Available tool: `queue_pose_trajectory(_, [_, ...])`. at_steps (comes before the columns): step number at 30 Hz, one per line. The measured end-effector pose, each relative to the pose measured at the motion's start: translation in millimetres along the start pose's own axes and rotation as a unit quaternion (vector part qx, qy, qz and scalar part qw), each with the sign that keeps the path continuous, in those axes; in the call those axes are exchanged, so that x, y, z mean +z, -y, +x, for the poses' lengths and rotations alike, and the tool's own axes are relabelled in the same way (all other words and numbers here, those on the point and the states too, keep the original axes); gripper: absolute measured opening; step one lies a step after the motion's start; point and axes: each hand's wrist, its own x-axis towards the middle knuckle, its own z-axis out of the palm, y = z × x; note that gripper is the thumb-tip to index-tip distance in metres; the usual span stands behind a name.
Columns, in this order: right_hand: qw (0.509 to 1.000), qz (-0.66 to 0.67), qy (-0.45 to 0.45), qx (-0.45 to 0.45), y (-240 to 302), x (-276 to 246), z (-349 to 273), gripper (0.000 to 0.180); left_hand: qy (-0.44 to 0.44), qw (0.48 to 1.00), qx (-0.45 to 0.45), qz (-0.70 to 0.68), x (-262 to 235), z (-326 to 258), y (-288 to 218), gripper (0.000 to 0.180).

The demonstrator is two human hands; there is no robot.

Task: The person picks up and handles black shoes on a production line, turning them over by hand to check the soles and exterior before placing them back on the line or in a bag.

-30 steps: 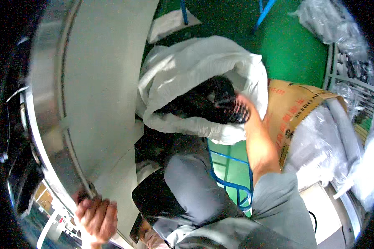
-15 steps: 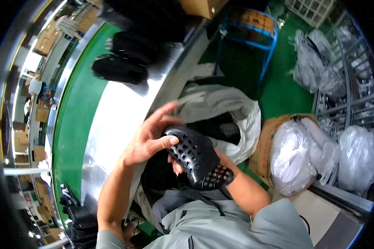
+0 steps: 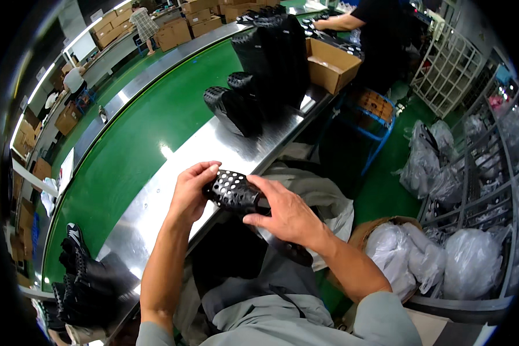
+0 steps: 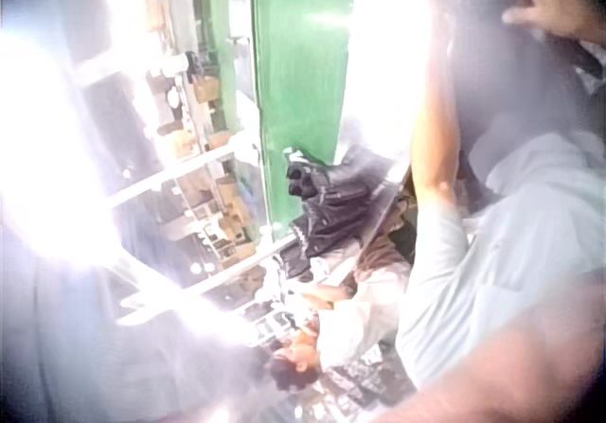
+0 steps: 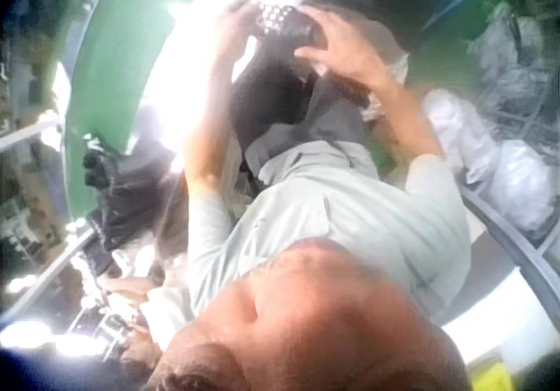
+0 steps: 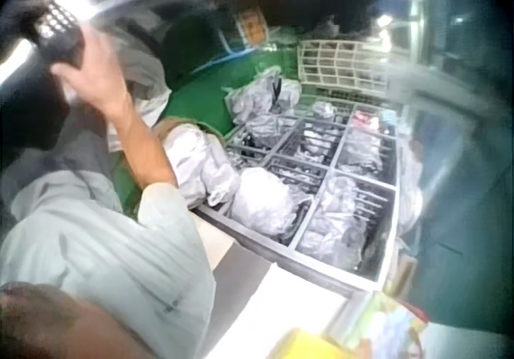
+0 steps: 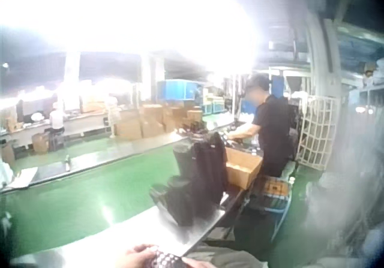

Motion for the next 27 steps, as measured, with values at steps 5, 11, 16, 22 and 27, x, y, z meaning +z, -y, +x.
queue_pose_trajectory(5, [0.992, 0.126, -0.013, 0.012, 2, -36, 43, 0.068, 0.051, 0.995, 0.046, -0.068, 8, 17, -37, 0.051])
queue_pose_trajectory(11, [0.996, 0.011, -0.086, -0.021, -7, -116, 158, 0.068, -0.254, 0.877, 0.222, 0.343, -43, 33, -5, 0.036])
queue_pose_trajectory(16, [0.994, -0.076, -0.056, 0.049, -37, -120, 239, 0.079, -0.266, 0.859, 0.287, 0.331, -75, 40, 53, 0.024])
queue_pose_trajectory(22, [0.958, -0.245, -0.072, 0.130, -43, -97, 233, 0.089, -0.256, 0.845, 0.306, 0.355, -70, 34, 49, 0.019])
queue_pose_trajectory(27, [0.985, -0.104, -0.078, 0.113, -26, -97, 185, 0.046, -0.198, 0.755, 0.443, 0.442, -48, 9, 37, 0.029])
